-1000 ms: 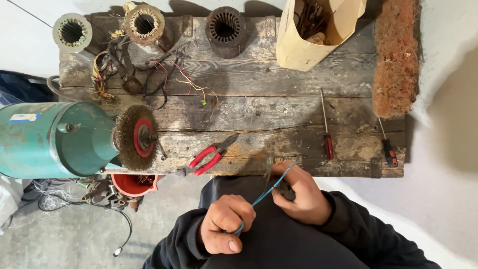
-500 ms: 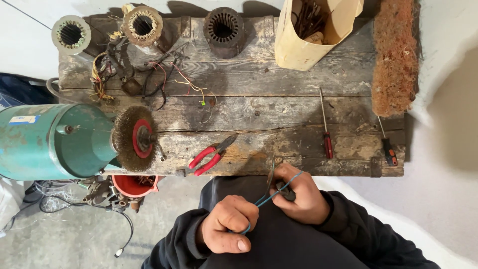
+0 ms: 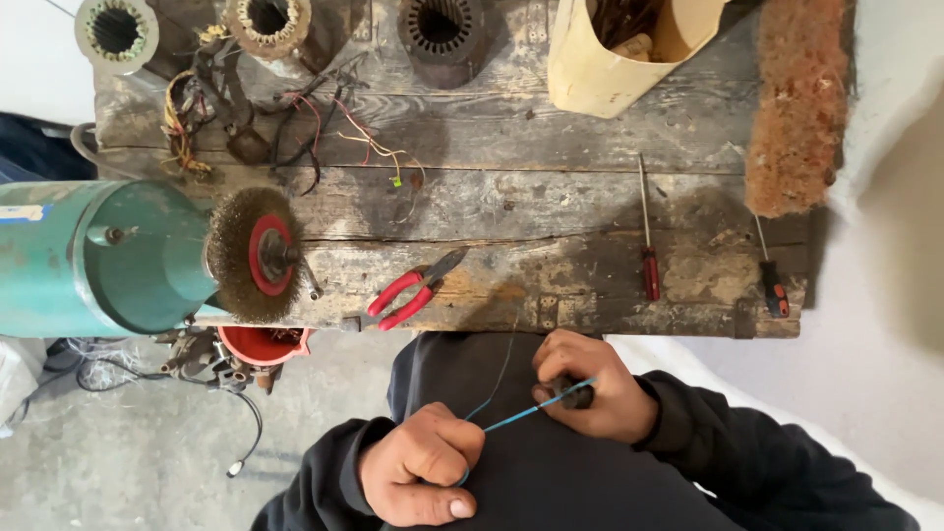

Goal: Stripping insulation from electrical wires to retrieve copper using pliers.

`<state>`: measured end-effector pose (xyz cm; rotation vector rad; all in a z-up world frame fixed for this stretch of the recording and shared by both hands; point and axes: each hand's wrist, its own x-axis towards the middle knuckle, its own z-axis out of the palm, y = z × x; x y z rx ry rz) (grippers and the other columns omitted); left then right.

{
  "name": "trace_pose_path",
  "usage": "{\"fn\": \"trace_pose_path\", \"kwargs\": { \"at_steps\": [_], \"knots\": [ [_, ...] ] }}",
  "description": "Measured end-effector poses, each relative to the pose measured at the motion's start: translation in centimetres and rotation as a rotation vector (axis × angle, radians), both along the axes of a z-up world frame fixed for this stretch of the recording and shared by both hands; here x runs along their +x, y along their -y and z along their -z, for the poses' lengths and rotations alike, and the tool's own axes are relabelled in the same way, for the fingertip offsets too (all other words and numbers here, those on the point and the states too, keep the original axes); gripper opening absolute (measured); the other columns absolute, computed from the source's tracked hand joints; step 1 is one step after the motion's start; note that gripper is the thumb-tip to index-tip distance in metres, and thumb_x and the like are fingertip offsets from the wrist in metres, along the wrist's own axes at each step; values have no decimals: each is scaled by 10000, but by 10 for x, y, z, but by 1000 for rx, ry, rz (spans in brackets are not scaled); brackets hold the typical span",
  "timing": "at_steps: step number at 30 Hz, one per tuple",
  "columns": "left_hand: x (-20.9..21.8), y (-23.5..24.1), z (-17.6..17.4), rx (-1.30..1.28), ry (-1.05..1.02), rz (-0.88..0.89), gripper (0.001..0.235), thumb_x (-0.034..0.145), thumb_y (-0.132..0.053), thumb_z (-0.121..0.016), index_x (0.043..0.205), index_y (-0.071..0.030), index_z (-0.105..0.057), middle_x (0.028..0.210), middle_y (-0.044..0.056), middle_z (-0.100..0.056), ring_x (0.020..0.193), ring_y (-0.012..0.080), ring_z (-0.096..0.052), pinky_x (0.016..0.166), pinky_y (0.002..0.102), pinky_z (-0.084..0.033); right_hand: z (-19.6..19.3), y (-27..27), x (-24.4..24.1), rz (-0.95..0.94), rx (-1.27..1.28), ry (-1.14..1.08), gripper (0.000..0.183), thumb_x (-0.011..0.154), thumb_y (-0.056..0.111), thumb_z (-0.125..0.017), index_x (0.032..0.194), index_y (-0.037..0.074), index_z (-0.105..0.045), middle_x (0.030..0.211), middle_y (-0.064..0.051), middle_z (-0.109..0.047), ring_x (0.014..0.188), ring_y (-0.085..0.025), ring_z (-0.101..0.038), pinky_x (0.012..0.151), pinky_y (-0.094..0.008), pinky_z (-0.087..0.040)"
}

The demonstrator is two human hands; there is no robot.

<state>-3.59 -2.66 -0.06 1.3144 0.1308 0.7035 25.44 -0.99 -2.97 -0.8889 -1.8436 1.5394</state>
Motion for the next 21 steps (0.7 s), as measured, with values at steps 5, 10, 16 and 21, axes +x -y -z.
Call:
{"fn": "trace_pose_path", "kwargs": {
  "at_steps": [5,10,16,21],
  "knots": [
    [3,-7,-3,9,6,-25,520,1063,-200,-707,668,-60,-398,736,80,-454,513,266,-452,521,398,-306,-3,-8,0,-32,54,-26,209,783,57,-763,892,119,-596,891,-42,-612,865,-239,-629,740,-358,-486],
    [16,-9,-1,0,70,-52,530,1064,-206,-713,668,-54,-395,743,77,-476,520,267,-464,528,397,-312,-14,-15,-6,6,52,19,182,867,41,-713,978,97,-579,988,-89,-583,887,-236,-591,784,-349,-484],
    [24,-14,4,4,101,-62,509,1046,-228,-715,673,-53,-416,756,74,-492,521,259,-463,534,389,-319,-14,-19,-6,-21,113,50,225,817,41,-725,991,85,-589,977,-95,-590,907,-254,-595,777,-353,-479],
    [26,-16,0,-35,92,-48,480,1044,-229,-727,688,-50,-458,772,77,-513,538,260,-488,540,381,-335,-15,-19,-7,8,81,96,219,779,37,-727,971,80,-630,885,-75,-618,781,-229,-614,683,-343,-480]
  ]
}}
